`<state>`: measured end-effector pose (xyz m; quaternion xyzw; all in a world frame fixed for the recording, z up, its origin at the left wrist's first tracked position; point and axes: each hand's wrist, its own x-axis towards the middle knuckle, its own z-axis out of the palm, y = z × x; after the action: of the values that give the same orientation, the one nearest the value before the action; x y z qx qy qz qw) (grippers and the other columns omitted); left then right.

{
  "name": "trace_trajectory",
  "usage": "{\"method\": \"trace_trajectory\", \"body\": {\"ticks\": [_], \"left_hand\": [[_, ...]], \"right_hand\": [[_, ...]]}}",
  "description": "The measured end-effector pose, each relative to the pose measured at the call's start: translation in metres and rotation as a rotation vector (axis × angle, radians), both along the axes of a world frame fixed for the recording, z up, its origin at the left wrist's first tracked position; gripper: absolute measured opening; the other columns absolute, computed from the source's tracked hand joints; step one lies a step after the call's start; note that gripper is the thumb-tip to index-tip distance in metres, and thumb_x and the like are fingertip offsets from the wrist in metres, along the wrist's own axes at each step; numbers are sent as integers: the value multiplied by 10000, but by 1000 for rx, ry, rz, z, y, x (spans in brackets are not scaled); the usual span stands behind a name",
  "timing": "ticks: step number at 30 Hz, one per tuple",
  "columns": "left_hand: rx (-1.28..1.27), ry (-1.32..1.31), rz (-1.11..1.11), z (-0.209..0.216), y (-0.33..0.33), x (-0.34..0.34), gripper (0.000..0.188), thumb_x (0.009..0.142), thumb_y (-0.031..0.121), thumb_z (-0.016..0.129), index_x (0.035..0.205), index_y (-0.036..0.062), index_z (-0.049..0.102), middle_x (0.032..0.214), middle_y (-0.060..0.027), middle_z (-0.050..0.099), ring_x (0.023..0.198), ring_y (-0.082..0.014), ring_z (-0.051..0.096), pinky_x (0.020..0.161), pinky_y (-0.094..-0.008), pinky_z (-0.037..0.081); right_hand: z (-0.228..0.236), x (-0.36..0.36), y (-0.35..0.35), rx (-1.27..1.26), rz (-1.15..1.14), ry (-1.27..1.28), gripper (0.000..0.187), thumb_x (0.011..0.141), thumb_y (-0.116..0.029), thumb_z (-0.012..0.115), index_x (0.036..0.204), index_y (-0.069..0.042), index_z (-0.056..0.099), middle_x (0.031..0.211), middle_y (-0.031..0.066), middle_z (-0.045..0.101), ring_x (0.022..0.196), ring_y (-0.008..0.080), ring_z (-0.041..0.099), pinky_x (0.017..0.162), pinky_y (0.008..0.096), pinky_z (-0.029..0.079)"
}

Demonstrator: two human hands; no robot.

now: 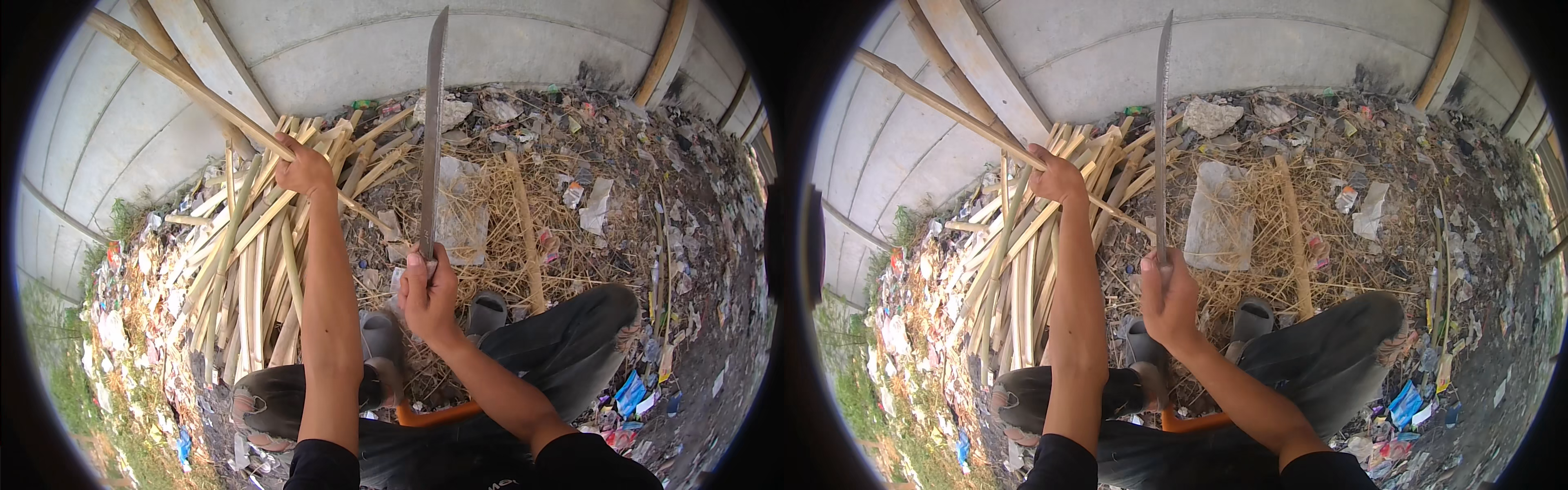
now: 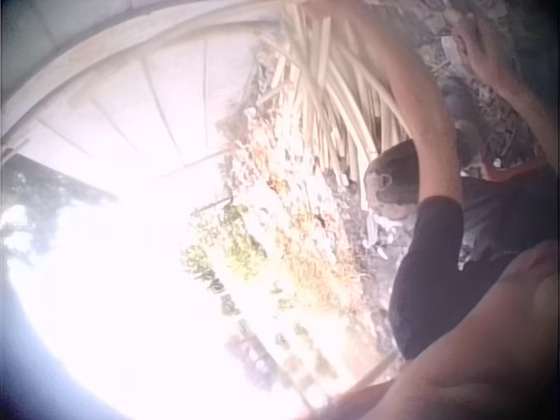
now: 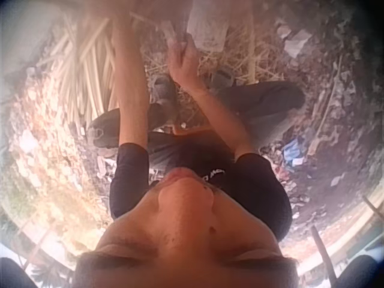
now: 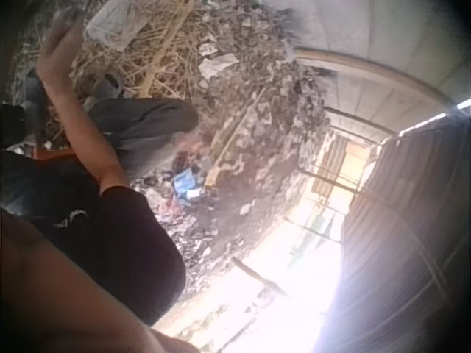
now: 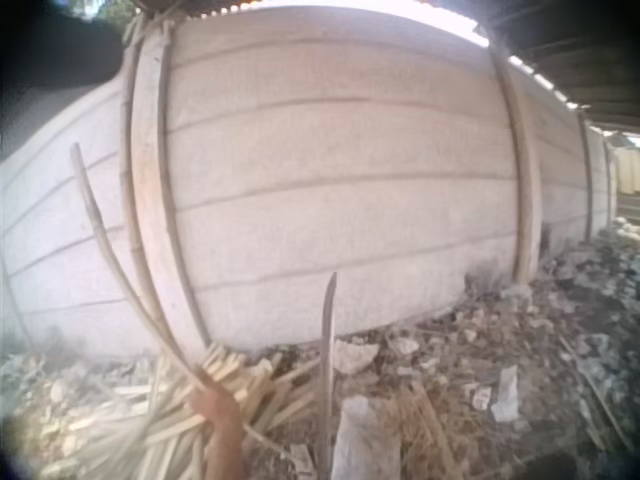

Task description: The person sits on the ground and uses a large knife to split long bamboo poles into thin strips. They then use a smaller utility knife to shave and smooth the edges of the bamboo strips. The processed strips are placed in a pile next to the work area.

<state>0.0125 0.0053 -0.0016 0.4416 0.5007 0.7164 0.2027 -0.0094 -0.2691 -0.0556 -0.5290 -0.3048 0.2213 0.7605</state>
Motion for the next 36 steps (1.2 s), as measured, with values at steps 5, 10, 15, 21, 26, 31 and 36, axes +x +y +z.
{"method": "trace_trajectory", "body": {"ticks": [5, 10, 15, 21, 26, 31, 36], "left_hand": [[6, 20, 1, 0, -3, 12, 856, 1011, 637, 504, 522, -66, 498, 496, -139, 459, 524, -290, 435, 589, -461, 414], [2, -55, -65, 2, 0, 1, 882, 978, 681, 529, 500, -58, 476, 473, -125, 429, 501, -280, 416, 580, -479, 407], [-8, -58, -14, 0, 3, 4, 918, 974, 714, 496, 481, -60, 473, 484, -161, 462, 533, -304, 474, 624, -487, 459], [-96, 56, 85, 5, 0, 15, 931, 971, 724, 485, 532, -94, 553, 525, -194, 524, 557, -351, 518, 642, -520, 466], [-103, -14, 43, 3, 5, 0, 937, 962, 730, 493, 564, -115, 568, 530, -197, 525, 562, -354, 514, 645, -526, 464], [-63, -65, 53, 5, 6, 8, 912, 948, 723, 536, 583, -112, 579, 524, -176, 525, 566, -320, 511, 641, -520, 466], [-89, -90, 34, 6, 1, 8, 892, 942, 721, 552, 581, -92, 607, 529, -169, 541, 563, -327, 526, 623, -508, 471]], "right_hand": [[-99, -22, -13, -399, 93, -43, 308, 1064, -313, 559, 1047, -7, 531, 568, 33, 518, 444, 101, 518, 421, 294, 414], [-94, -5, -19, -504, 117, 286, 318, 1049, -301, 595, 1041, 15, 559, 581, 33, 564, 426, 161, 575, 372, 307, 400], [-16, -11, -7, -24, 11, 44, 275, 1076, -294, 530, 1066, -19, 525, 581, 36, 520, 453, 128, 522, 424, 299, 410], [-108, -37, 4, -452, 67, -95, 353, 1073, -321, 528, 1042, 30, 548, 630, 82, 616, 504, 210, 638, 440, 352, 444], [-84, -24, -7, -452, 96, 216, 324, 1068, -298, 541, 978, 12, 559, 598, 57, 572, 434, 168, 582, 392, 345, 441], [-44, -34, 3, -36, -74, -116, 263, 1062, -267, 555, 1065, -5, 532, 582, 37, 565, 432, 169, 581, 409, 325, 422], [-132, -43, 7, -577, 135, 156, 285, 1058, -278, 559, 1058, 7, 541, 599, 67, 599, 422, 220, 591, 394, 341, 427]]}}
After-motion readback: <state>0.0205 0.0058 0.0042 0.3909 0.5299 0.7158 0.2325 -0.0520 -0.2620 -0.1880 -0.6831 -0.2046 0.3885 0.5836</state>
